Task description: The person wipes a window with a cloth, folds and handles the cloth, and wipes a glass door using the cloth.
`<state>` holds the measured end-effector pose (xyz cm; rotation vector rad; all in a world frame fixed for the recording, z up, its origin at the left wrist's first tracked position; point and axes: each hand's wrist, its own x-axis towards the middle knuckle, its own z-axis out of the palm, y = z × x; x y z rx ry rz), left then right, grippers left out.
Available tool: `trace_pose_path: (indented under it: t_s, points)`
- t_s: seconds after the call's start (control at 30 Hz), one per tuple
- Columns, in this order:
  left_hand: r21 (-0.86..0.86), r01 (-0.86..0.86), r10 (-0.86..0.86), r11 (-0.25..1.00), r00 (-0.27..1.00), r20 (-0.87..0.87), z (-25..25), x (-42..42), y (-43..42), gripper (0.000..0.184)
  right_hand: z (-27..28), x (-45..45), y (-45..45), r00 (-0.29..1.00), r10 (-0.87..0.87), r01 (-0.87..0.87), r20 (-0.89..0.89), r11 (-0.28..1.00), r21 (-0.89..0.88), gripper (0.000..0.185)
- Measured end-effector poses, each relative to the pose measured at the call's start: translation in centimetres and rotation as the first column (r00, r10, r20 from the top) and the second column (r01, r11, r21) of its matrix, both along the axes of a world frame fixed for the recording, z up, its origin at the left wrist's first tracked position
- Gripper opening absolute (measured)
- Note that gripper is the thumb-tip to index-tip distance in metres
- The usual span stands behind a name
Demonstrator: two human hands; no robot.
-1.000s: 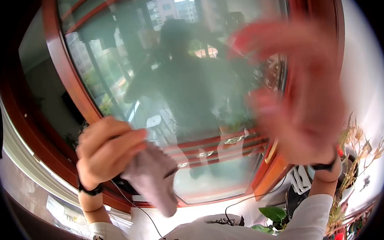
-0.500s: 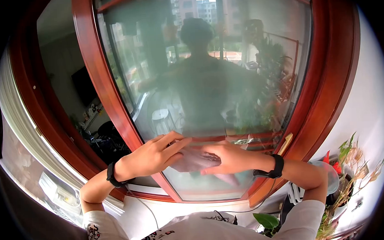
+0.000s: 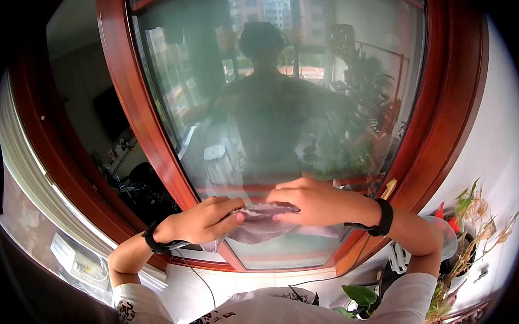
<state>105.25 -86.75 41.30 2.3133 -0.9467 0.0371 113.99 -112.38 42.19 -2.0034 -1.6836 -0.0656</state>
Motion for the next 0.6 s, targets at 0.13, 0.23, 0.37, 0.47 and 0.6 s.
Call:
trace_pose_path:
  t_s: [0.13,0.23,0.37,0.47,0.6]
  points:
    - [0.053,-0.047,0.028,0.997,0.947,0.319,-0.3,0.8,1.8,0.022,0.0,2.2,-0.9,0.994,-0.039,0.033,0.106,0.998,0.052,0.016]
    - [0.125,-0.146,0.068,0.981,0.872,0.485,-0.5,2.3,4.2,0.017,2.2,2.2,-0.8,0.967,-0.244,0.243,-0.066,0.97,-0.028,0.018]
    - [0.186,-0.415,0.193,0.891,0.715,0.672,1.0,3.7,5.7,0.014,1.8,4.2,0.0,0.914,-0.294,0.258,0.278,0.953,0.16,0.018]
    - [0.152,-0.593,0.362,0.791,0.654,0.664,3.8,4.0,5.7,0.015,3.0,6.6,1.5,0.765,-0.323,0.15,0.557,0.931,0.333,0.015]
    - [0.088,-0.601,0.404,0.795,0.631,0.663,8.8,5.7,6.7,0.019,7.6,8.1,4.2,0.484,-0.585,0.297,0.65,0.809,0.508,0.011]
